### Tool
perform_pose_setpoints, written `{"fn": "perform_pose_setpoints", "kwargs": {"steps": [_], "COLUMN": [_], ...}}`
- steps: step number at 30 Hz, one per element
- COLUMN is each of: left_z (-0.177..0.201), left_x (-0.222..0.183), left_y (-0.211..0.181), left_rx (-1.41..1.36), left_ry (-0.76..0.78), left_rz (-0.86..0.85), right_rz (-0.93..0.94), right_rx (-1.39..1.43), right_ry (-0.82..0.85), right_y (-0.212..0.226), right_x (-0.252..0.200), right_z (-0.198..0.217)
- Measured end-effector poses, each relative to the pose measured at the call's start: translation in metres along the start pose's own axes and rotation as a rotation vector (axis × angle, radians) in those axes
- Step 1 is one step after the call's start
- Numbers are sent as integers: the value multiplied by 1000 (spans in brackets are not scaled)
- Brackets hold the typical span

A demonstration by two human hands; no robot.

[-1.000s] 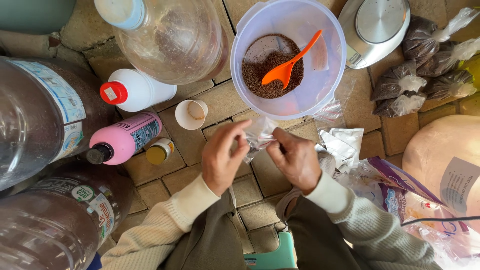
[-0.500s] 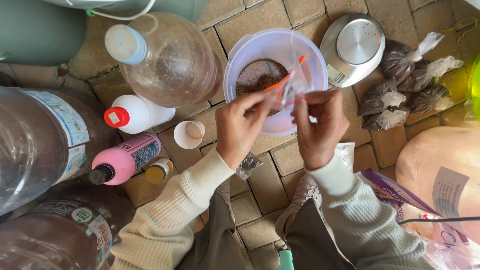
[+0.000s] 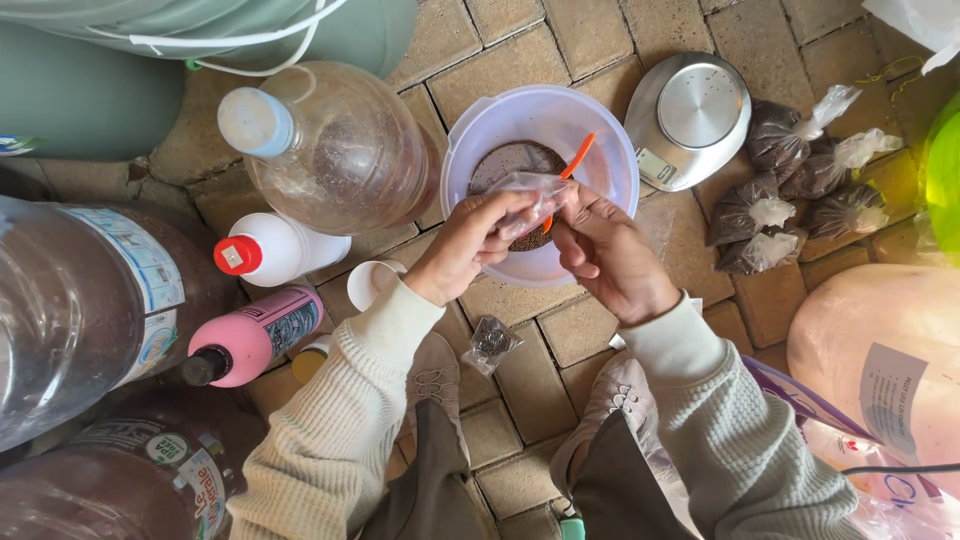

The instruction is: The person fills small plastic bags with dark brown pellets from a large bucket using a measuring cup and a scoop, then places the filled bags onto a digital scale.

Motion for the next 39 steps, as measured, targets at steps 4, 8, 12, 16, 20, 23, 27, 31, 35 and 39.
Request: {"fn": "perform_pose_setpoints", "kwargs": {"steps": [4, 8, 12, 16, 20, 23, 27, 31, 35, 39], "left_z": [2, -6, -14, -38, -57, -56, -63, -54, -55, -55], "left_x": [-5, -14, -14, -20, -52, -45, -57, -45, -51, -45], "left_y": [2, 4, 26, 21, -22, 1, -25, -26, -37, -26], "left_rx": [-366, -500, -75, 151, 449, 849, 921, 802, 935, 890], "left_ry": [141, 187, 232, -125, -442, -400, -452, -371, -407, -190], "left_rz": [91, 66, -226, -640, -937, -1461, -1419, -1248, -1335, -1242], "right_rz": [-277, -204, -253, -167, 197, 493, 694, 843, 765, 775], "right_rx": [319, 42, 117, 51, -31, -79, -182, -674, -748, -762], "right_ry": [63, 116, 48, 13, -62, -262, -324, -344, -333, -369], "right_y": [-9, -39, 15, 6, -23, 17, 16, 26, 23, 19], "right_x": [-4, 4, -14, -18, -5, -9, -13, -22, -14, -7], "right_z": [1, 37, -1, -6, 13, -8, -5, -18, -16, -14]}}
Point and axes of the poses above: each hand's wrist, its own x-axis towards the middle knuckle, its own z-axis out of the back of the hand, y = z × x, the point moved 2 cm from there along x, towards the middle knuckle, and after that the axes turned 13 degrees about -y, right-handed, at the moved point
